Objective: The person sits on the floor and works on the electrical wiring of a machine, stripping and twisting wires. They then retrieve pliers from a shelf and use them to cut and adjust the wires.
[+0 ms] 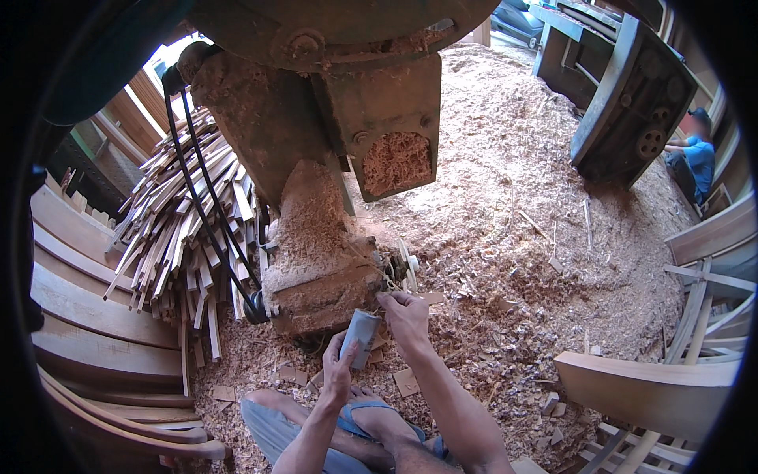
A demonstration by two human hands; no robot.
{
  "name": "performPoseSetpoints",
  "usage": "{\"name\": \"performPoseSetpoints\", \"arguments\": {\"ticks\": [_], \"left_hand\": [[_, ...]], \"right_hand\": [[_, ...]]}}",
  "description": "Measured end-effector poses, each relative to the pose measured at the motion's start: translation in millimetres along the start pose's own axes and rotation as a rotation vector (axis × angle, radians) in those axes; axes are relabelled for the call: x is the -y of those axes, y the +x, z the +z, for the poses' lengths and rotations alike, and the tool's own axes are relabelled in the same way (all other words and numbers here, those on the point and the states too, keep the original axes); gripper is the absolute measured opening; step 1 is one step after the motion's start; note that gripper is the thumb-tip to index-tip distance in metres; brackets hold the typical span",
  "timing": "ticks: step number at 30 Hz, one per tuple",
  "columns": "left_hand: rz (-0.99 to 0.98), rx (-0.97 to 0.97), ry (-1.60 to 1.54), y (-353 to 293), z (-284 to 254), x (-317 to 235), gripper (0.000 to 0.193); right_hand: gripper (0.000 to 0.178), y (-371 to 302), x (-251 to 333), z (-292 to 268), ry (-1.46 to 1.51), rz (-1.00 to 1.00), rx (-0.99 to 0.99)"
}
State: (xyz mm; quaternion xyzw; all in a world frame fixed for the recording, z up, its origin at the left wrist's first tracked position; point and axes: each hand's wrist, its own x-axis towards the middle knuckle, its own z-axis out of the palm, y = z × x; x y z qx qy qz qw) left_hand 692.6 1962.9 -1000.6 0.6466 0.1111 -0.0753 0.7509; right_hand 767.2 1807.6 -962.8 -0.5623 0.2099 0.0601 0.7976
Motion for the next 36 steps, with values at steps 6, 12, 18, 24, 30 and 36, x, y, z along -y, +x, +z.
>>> {"name": "performPoseSetpoints", "arguments": {"ticks": [6,12,18,24,30,36], "left_hand": [[0.003,0.002,-0.024,0.5,0.1,1.2,0.051],[0.012,-0.005,0.005,1.1,-0.1,2.0,0.050],[0.007,-0.005,-0.012,0.0,0.7,-1.1,0.048],[-0.002,0.004,-0.050,-0.1,1.5,-2.0,0.046],[-0.008,0.005,-0.048,0.1,0.6,-0.7,0.047],[-0.012,0.004,-0.053,-0.3,1.0,-2.2,0.047]], "right_hand": [[0.016,0.0,0.4,0.2,0.007,0.000,-0.001],[0.017,0.5,-0.5,1.1,-0.015,-0.012,-0.026],[0.018,0.0,-1.2,1.2,-0.004,-0.013,-0.022],[0.019,0.4,-3.9,0.6,0.001,-0.019,-0.016],[0.020,-0.3,-4.1,0.2,-0.006,-0.012,-0.020],[0.019,-0.7,-3.5,3.3,-0.025,-0.017,-0.034]]}}
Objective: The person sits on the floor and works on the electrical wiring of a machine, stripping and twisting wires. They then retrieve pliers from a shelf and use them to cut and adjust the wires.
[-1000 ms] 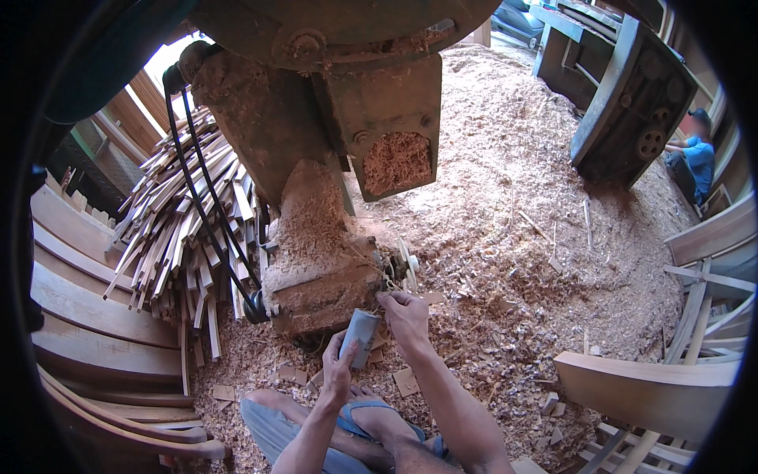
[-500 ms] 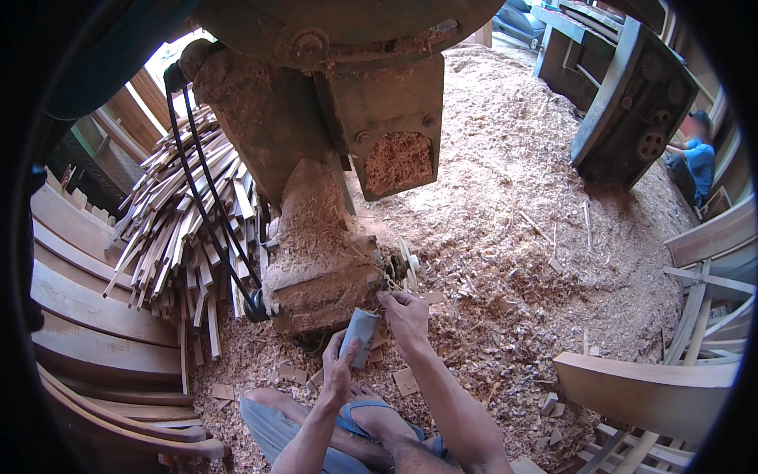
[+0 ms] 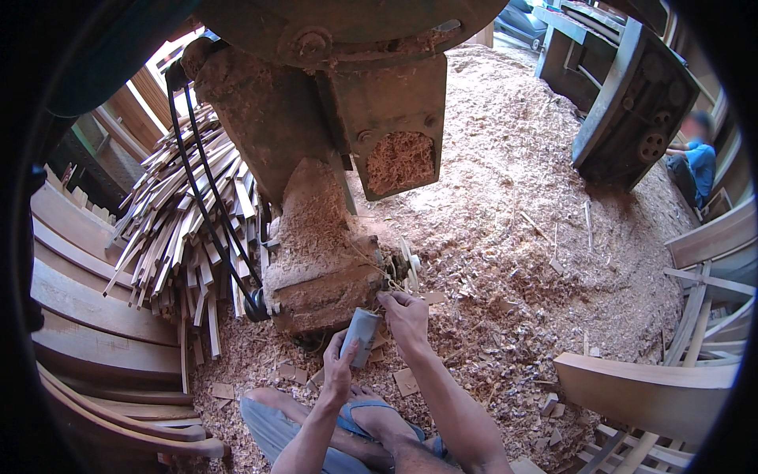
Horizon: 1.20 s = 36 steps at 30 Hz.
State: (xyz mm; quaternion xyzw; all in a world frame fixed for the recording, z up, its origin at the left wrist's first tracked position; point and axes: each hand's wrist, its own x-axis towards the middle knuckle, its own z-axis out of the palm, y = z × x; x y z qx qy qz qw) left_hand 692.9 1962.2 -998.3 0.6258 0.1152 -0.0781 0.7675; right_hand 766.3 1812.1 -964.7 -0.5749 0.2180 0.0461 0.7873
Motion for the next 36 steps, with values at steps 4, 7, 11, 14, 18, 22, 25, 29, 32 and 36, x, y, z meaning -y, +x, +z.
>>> {"name": "performPoseSetpoints", "arguments": {"ticks": [4,7,11,14,18,22,25,29,32,36], "left_hand": [[0.033,-0.009,0.029,0.0,-0.4,0.6,0.047],[0.014,-0.014,0.048,0.9,-1.1,1.3,0.047],[0.001,-0.002,0.013,1.2,-1.6,2.9,0.047],[0.006,-0.006,0.020,2.0,-2.4,4.7,0.049],[0.009,-0.008,0.031,3.3,-3.4,6.5,0.051],[0.002,-0.017,0.049,2.7,-2.9,4.5,0.050],[0.004,-0.009,0.014,1.0,-1.1,1.3,0.048],[0.002,-0.008,-0.005,0.7,-0.3,-1.4,0.046],[-0.003,-0.008,-0.005,0.9,-1.1,-0.4,0.047],[0.012,-0.010,0.022,2.2,-2.1,1.7,0.048]], "right_hand": [[0.020,-0.1,1.1,0.3,0.004,0.027,-0.011],[0.020,-0.3,1.6,0.3,0.012,0.021,-0.008],[0.020,-0.5,1.7,0.7,0.017,0.029,-0.009],[0.019,-0.8,1.1,1.3,0.048,0.027,-0.008],[0.019,-1.0,0.7,1.1,0.058,0.024,-0.001],[0.019,-0.8,0.4,0.4,0.051,0.012,0.005],[0.019,-0.3,0.1,0.5,0.047,0.021,0.003],[0.019,-0.5,-0.1,0.7,0.052,0.019,-0.001],[0.019,-1.2,0.4,1.5,0.055,0.022,-0.001],[0.019,-1.8,1.6,3.6,0.044,0.021,-0.017]]}}
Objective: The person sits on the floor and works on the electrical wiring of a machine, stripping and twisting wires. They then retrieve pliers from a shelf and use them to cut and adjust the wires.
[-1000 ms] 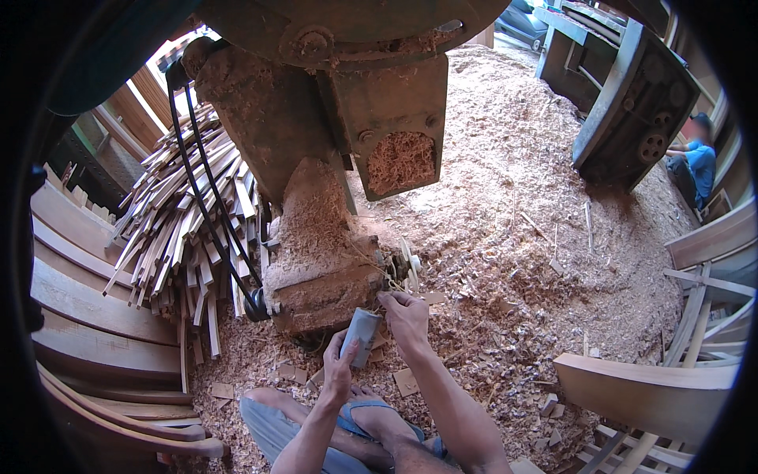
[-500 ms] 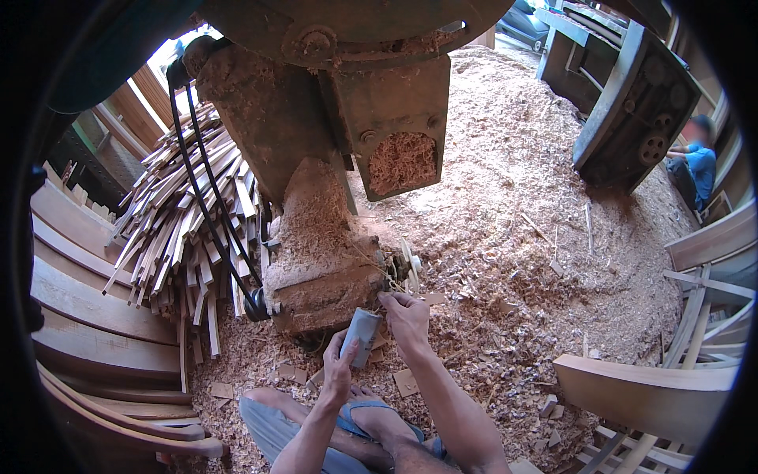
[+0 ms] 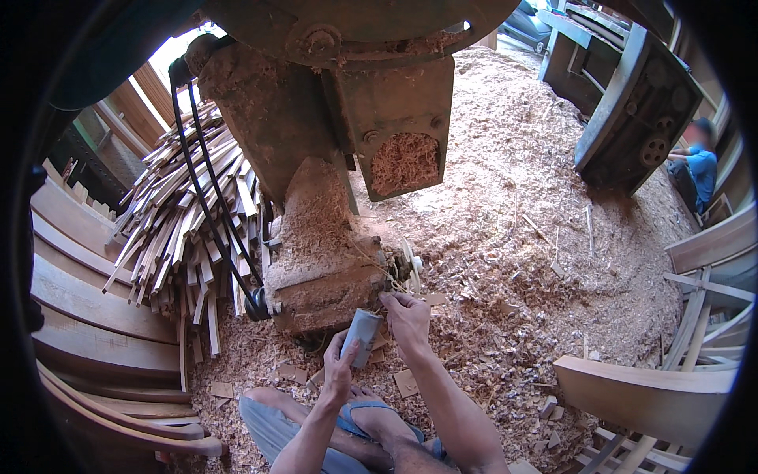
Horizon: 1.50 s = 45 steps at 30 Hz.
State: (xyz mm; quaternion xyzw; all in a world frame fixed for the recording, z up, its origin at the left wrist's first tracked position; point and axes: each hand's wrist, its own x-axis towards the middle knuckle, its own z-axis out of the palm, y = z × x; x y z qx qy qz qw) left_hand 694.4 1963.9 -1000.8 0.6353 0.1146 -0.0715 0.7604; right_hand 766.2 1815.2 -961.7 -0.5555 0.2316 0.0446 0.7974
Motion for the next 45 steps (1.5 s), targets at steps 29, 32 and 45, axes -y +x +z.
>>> {"name": "performPoseSetpoints", "arguments": {"ticks": [29,32,45], "left_hand": [[0.307,-0.043,0.353,-5,5,-8,0.047],[0.328,-0.037,0.371,-6,4,-6,0.048],[0.356,-0.068,0.427,-6,1,-4,0.051]], "right_hand": [[0.025,2,24,-32,-0.235,0.096,0.244],[0.029,2,27,-31,-0.313,0.051,0.230],[0.032,10,26,-16,-0.674,-0.113,0.059]]}}
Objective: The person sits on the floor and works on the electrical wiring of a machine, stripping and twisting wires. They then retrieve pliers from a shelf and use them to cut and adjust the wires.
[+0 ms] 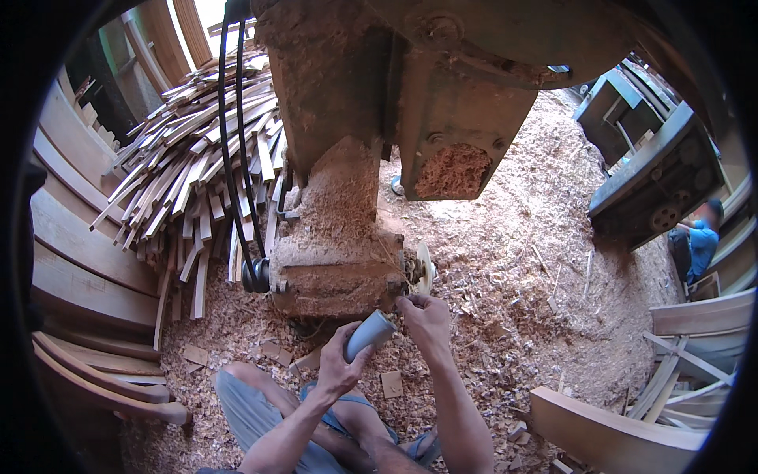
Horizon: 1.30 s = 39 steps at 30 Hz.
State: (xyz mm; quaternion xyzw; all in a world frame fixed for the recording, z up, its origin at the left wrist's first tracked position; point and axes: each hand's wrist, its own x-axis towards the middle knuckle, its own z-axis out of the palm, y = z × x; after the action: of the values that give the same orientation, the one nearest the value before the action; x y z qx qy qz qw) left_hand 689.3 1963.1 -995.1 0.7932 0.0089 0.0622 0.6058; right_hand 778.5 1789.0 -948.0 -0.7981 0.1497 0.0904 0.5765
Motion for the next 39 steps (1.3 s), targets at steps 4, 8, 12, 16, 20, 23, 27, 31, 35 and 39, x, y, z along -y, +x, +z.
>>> {"name": "performPoseSetpoints", "arguments": {"ticks": [4,8,12,16,20,23,27,31,35,39], "left_hand": [[-0.009,-0.005,-0.033,1,0,2,0.050],[-0.124,-0.003,-0.188,0,3,4,0.052],[-0.166,-0.006,-0.246,-3,5,6,0.054],[-0.164,-0.007,-0.231,-7,9,7,0.054],[-0.142,-0.023,-0.230,-8,12,8,0.053],[-0.141,-0.019,-0.227,-8,12,8,0.052],[-0.141,-0.013,-0.246,-8,13,7,0.052],[-0.161,-0.006,-0.280,-8,14,7,0.052],[-0.142,-0.010,-0.262,-8,14,6,0.052],[-0.163,-0.006,-0.260,-8,13,4,0.052]], "right_hand": [[0.025,0,-5,-6,0.229,0.129,0.082],[0.020,-1,-10,-9,0.487,0.172,0.203],[0.018,-2,-15,-7,0.572,0.209,0.270],[0.012,-3,-20,-8,0.604,0.212,0.290],[0.011,-1,-24,-9,0.643,0.172,0.295],[0.011,1,-25,-7,0.671,0.158,0.272],[0.012,0,-27,-2,0.680,0.127,0.244],[0.012,-1,-28,1,0.665,0.087,0.234],[0.012,-1,-30,1,0.665,0.085,0.216],[0.011,-2,-30,0,0.677,0.113,0.224]]}}
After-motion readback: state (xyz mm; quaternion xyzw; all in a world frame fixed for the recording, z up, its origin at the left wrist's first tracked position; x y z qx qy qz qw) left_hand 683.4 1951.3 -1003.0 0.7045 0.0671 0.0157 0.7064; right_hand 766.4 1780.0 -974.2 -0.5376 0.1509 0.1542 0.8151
